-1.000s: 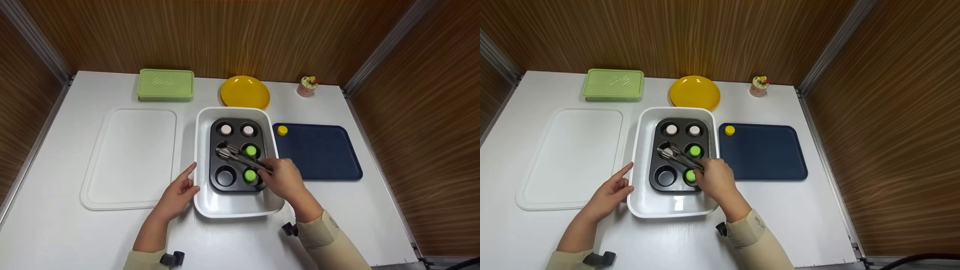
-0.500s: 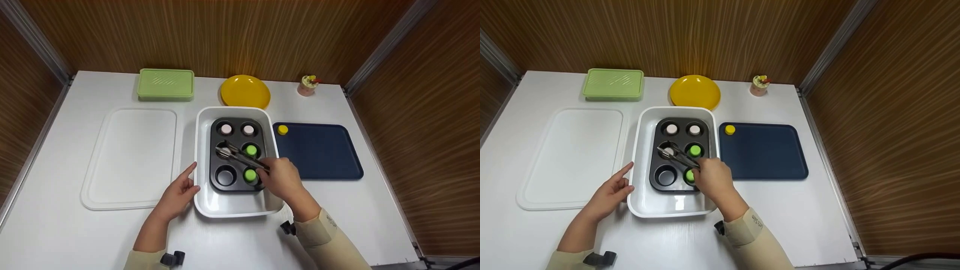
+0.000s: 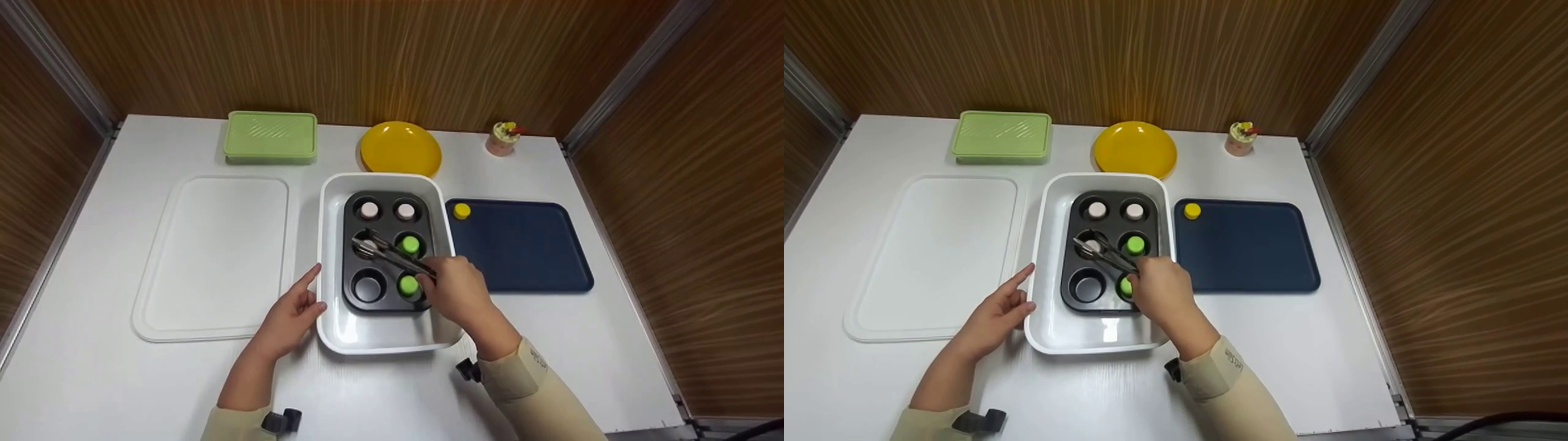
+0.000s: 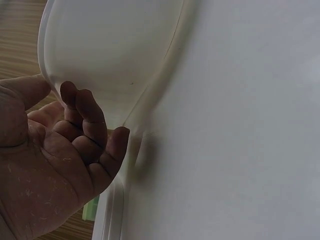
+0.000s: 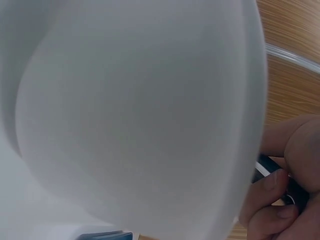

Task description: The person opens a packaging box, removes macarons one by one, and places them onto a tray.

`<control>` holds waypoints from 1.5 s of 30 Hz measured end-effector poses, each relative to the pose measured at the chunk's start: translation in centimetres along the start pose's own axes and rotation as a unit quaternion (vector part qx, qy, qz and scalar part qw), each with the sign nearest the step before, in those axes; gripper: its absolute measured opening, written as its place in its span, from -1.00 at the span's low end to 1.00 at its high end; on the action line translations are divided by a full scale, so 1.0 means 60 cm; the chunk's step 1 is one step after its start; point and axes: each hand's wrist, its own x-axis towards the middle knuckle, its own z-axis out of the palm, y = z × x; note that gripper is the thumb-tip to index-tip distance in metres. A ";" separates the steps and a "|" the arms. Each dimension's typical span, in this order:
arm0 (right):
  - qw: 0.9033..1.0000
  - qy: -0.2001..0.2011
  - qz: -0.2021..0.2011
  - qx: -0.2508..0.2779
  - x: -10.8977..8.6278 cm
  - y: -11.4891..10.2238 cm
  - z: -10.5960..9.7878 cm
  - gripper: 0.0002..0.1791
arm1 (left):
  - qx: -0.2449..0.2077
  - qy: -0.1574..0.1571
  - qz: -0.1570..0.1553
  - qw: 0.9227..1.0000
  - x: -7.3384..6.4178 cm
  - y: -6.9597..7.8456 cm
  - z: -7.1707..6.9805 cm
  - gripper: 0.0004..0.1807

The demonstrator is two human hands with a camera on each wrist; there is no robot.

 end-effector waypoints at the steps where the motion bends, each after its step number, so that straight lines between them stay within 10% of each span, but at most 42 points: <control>1: 1.000 0.000 0.000 0.000 -0.001 0.000 0.000 -0.96 | 0.001 0.001 0.000 1.000 0.000 0.000 0.000 -0.23; 27: 0.997 0.036 -0.021 0.071 -0.009 0.017 -0.009 -0.79 | -0.014 -0.004 -0.004 1.000 -0.005 0.008 0.000 -0.24; 45: 0.983 0.150 -0.045 0.101 -0.015 0.065 -0.035 -0.79 | -0.018 0.002 -0.014 1.000 -0.004 0.003 0.001 -0.24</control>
